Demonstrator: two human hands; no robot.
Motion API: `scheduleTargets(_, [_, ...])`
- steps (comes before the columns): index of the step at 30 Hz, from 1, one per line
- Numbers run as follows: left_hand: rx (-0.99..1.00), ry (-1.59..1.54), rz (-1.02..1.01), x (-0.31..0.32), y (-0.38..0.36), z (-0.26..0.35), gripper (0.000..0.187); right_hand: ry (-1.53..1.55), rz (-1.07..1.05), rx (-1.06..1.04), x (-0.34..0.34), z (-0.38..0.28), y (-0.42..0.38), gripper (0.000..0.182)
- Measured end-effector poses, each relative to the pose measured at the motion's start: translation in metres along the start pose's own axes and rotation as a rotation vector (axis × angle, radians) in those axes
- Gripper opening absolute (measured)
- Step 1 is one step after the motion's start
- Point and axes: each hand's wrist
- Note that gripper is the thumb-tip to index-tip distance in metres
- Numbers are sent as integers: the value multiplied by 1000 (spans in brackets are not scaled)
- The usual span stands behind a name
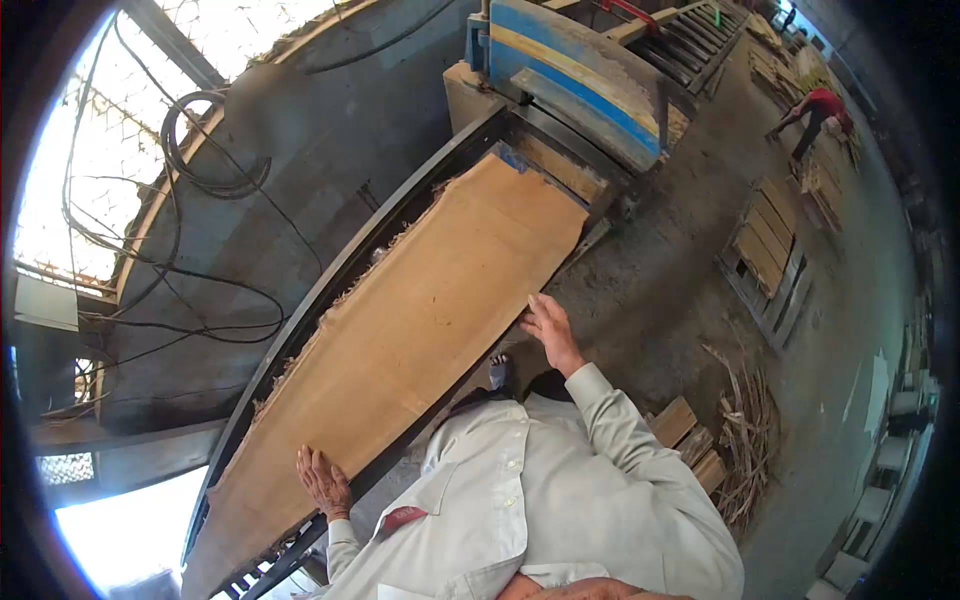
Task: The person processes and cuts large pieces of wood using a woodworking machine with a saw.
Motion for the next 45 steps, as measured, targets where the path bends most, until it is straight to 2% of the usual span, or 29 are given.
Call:
scheduleTargets(3, [-98, 31, 41, 7, 0, 11, 47, 72, -86, 164, 0, -6, 20, 42])
scheduleTargets(6, [-411, 92, 95, 12, -4, 32, 48, 60, -182, 238, -3, -1, 43, 41])
scheduleTargets(9, [-746, 72, 303, 39, -25, 43, 53, 111, -186, 302, 0, -3, 55, 42])
scheduleTargets(10, [-850, 106, 404, 48, -31, 48, 60, 117, -175, 320, -3, 1, 62, 43])
scheduleTargets(13, [-1282, -180, 391, 46, -33, 84, 63, -29, -239, 384, -16, 5, 78, 43])
scheduleTargets(14, [-1409, -390, 285, 41, -29, 90, 67, -25, -263, 423, -16, -5, 78, 44])
scheduleTargets(15, [-1464, -726, 400, 38, -26, 104, 68, -23, -286, 462, -16, -14, 78, 44])
scheduleTargets(17, [-1456, -1423, 628, 47, -14, 129, 70, 51, -361, 508, -13, -46, 73, 44])
scheduleTargets(18, [-1315, -1338, 544, 65, -18, 128, 71, 65, -400, 532, -14, -54, 74, 43])
scheduleTargets(21, [-1546, -1272, 529, 64, 16, 150, 66, 78, -438, 564, -21, -45, 84, 42])
scheduleTargets(22, [-1462, -1358, 571, 69, 18, 151, 60, 91, -422, 569, -21, -48, 88, 42])
scheduleTargets(26, [-1350, -1482, 549, 70, 23, 155, 56, 74, -400, 551, -20, -78, 96, 40])
scheduleTargets(28, [-1318, -1505, 531, 43, 50, 201, 57, 48, -391, 536, -28, -93, 105, 38])
scheduleTargets(31, [-1302, -1499, 489, 67, 54, 223, 56, 22, -378, 512, -44, -111, 128, 37])
scheduleTargets(32, [-1273, -1558, 595, 66, 65, 236, 53, 10, -382, 494, -49, -113, 135, 36])
scheduleTargets(36, [-1268, -1568, 590, 67, 80, 248, 50, -25, -341, 444, -51, -133, 145, 36])
scheduleTargets(41, [-1260, -1648, 568, 58, 89, 289, 45, -64, -292, 364, -79, -147, 157, 36])
scheduleTargets(45, [-1310, -1600, 527, 47, 116, 331, 44, -73, -174, 278, -97, -147, 181, 33])
Point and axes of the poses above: each hand's wrist, its own y-axis towards the middle knuckle, its own x-axis out of the palm, z = x × y, and after that the axes turned 3 degrees about z, right-handed
